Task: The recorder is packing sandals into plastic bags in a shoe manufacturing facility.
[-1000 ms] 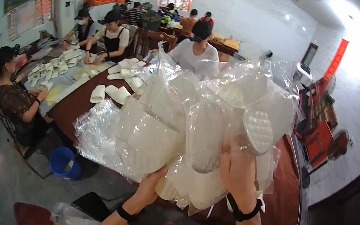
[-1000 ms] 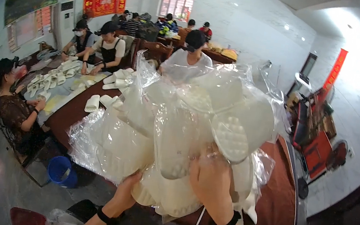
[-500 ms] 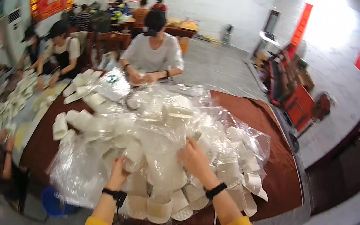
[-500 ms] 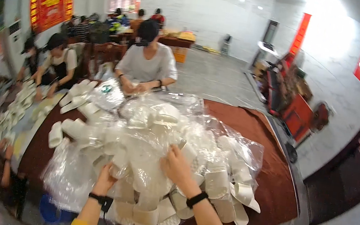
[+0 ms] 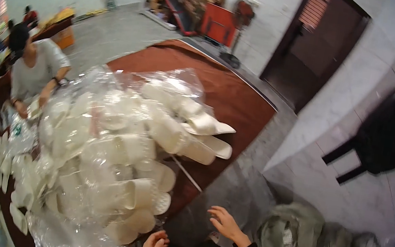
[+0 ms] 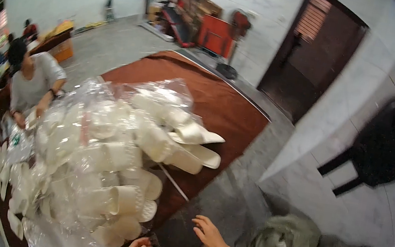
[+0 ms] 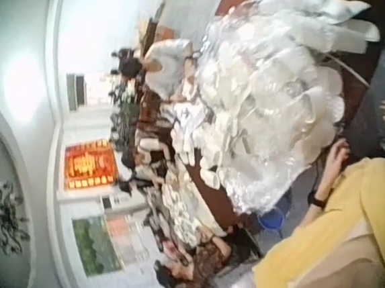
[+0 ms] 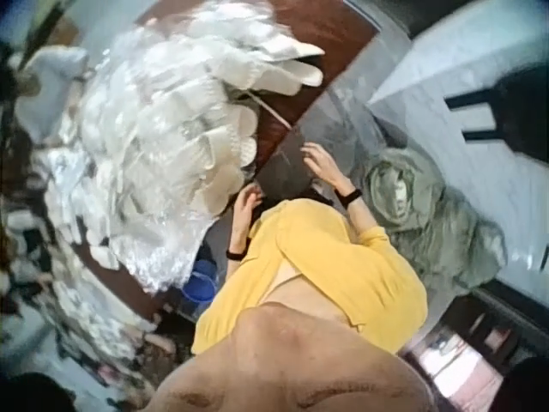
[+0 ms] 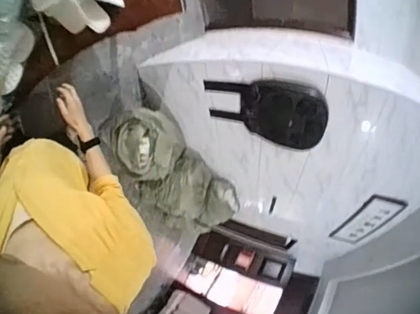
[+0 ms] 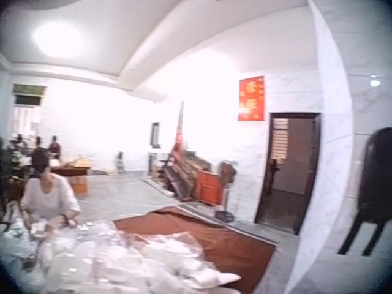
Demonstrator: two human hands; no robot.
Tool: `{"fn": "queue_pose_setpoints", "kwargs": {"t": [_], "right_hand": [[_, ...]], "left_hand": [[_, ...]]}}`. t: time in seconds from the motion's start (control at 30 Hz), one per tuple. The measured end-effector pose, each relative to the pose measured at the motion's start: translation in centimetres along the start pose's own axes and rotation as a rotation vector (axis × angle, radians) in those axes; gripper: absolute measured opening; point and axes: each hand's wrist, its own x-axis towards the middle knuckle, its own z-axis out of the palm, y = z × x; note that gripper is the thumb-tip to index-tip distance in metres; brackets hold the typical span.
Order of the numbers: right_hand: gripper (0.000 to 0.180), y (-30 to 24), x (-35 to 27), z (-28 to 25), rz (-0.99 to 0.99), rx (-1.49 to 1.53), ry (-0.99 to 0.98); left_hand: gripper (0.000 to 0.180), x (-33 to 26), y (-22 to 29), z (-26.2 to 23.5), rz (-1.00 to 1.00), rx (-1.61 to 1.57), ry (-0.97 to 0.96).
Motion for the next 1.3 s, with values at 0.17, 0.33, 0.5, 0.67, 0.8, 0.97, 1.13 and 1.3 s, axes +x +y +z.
{"fn": "queue_pose_setpoints", "kwargs": {"t": [0.17,0.33,0.5,0.67,0.8,0.97,1.13,1.3], "right_hand": [[0.033,14.2,-10.1,-7.2,0.076,-0.046,-0.046],[0.034,24.1,-20.9,-10.6,0.195,0.061,0.002],[0.031,25.2,-22.3,-13.3,0.250,0.145,-0.052],[0.034,18.3,-13.8,-12.1,-0.155,0.063,-0.166],[0.062,8.3,-6.9,-5.1,-0.336,0.004,-0.138],[0.109,-2.8,0.5,9.0,-0.521,-0.160,0.044],[0.114,-8.6,6.6,19.4,-0.490,-0.361,0.134],[0.103,-11.3,8.6,24.1,-0.498,-0.431,-0.011]], "left_hand": [[0.040,9.4,-4.7,3.6,0.167,-0.012,0.430],[0.075,13.1,-3.1,5.3,0.123,0.010,0.353],[0.085,17.9,1.8,13.4,0.186,0.231,0.531],[0.080,17.3,1.8,11.0,0.321,0.123,0.345],[0.056,11.5,0.6,8.1,0.275,0.219,0.241],[0.030,-0.7,-0.6,1.3,0.517,0.630,0.317],[0.057,-9.5,-0.8,-7.5,0.489,1.379,0.647],[0.074,-6.7,-1.5,-14.2,0.505,1.496,0.493]]}}
